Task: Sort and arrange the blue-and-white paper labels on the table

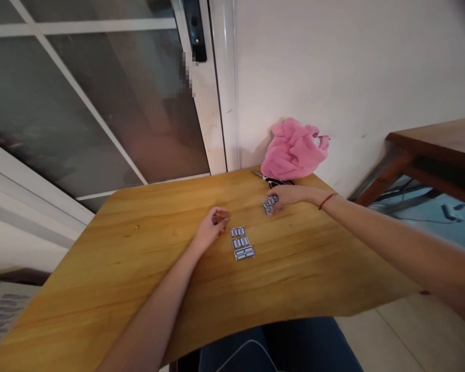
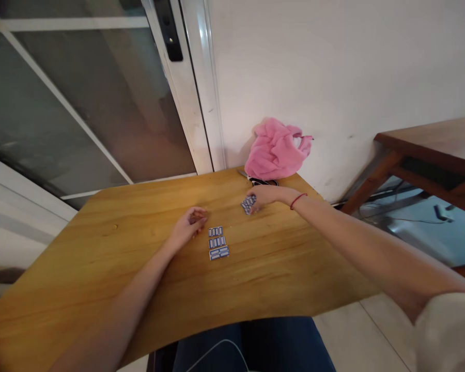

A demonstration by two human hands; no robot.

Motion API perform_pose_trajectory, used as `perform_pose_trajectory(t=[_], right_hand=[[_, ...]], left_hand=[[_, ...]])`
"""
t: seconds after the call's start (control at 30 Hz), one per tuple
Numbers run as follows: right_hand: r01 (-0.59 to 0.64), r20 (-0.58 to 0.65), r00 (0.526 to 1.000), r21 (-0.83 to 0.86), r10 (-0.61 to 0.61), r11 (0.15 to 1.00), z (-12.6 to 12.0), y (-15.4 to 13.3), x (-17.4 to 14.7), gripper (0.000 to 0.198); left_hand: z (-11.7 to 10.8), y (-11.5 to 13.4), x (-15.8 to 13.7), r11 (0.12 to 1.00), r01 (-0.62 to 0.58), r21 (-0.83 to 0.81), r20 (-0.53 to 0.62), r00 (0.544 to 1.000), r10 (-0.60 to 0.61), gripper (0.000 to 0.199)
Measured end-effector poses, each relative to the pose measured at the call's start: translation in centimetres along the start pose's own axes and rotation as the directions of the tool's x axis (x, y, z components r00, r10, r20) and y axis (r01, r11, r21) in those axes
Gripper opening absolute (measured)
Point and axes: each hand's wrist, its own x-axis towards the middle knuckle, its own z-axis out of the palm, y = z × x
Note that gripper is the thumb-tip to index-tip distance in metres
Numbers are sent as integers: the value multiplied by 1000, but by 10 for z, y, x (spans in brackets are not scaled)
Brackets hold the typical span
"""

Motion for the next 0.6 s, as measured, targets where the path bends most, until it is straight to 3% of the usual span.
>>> perform_pose_trajectory(t=[0.2,0.37,0.6], right_hand=[[121,-219,972,174,-81,977,43,-40,33,31],[203,-196,968,241,-157,949,75,-62,53,15],[238,-195,963,305,-184,922,84,-60,50,15]], left_hand=[[0,-1,3,996,-82,26,-42,996,83,27],[-1,-1,4,987,-113,115,-76,990,123,17],[0,-3,6,982,-87,166,-109,988,106,9]])
